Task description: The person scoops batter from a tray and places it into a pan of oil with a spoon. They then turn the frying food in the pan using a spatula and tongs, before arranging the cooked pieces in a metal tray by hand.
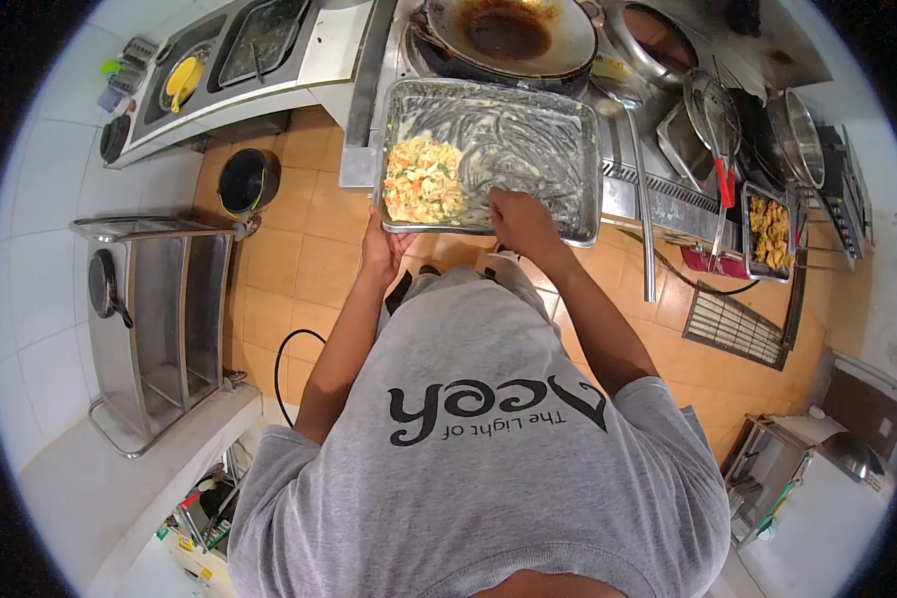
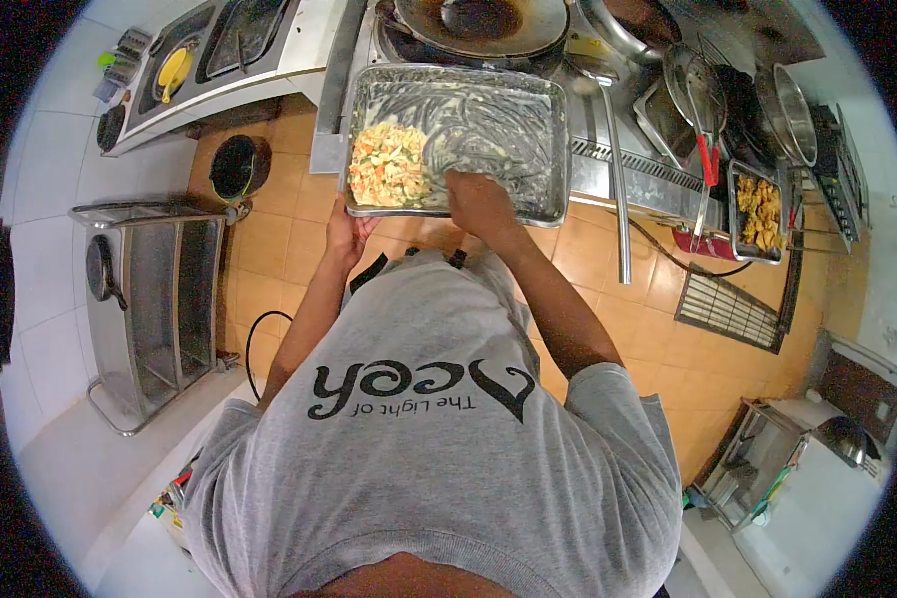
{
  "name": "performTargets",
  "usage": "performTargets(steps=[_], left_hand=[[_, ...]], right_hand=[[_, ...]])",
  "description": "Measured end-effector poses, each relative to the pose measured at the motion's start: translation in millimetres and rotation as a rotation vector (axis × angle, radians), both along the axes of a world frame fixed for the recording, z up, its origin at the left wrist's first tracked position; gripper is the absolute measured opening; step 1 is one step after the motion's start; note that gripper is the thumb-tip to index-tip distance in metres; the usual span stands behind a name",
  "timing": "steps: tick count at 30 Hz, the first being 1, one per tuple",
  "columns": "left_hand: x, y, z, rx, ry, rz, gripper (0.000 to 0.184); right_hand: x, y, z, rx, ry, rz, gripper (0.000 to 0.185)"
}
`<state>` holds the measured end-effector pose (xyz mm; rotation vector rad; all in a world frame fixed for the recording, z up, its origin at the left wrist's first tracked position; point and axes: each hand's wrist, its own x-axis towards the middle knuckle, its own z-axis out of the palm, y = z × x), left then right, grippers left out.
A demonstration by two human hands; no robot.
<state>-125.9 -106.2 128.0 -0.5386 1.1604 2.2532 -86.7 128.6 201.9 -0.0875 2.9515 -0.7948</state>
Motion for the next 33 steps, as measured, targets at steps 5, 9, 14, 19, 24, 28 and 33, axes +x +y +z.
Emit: performTargets(steps=[5,9,14,19,24,28,33], left_hand=[[0,0,3,-0.004,0.005,0.018,0.049],[1,1,4,0.003,0.010,0.011,0.048],[2,2,1,-0.026,-0.011,0.032,0.048],[1,1,1,-0.033,0.007,0.012,0.050],[-2,-1,-6,-0.040,0.014,0.030,0.053],[0,1,-5,-0.031,0.023,0.055,0.053],[-3,0,-12,-0.062,0.018,0.062,0.052]], right_hand=[[14,37,-2,0.104,0.034,-0.187,0.008],[32,26,-10,0.193,0.004,-0.198,0.011],[42,-14,-8,0.077,0.037,-0.032,0.011],[18,4,-3,0.140,0.026,0.009,0.020],[35,26,-26,0.119,0.149,0.249,0.021],[9,64,-18,0.292,0.046,-0.079,0.022],[16,43,-24,0.246,0.019,0.032,0.018]])
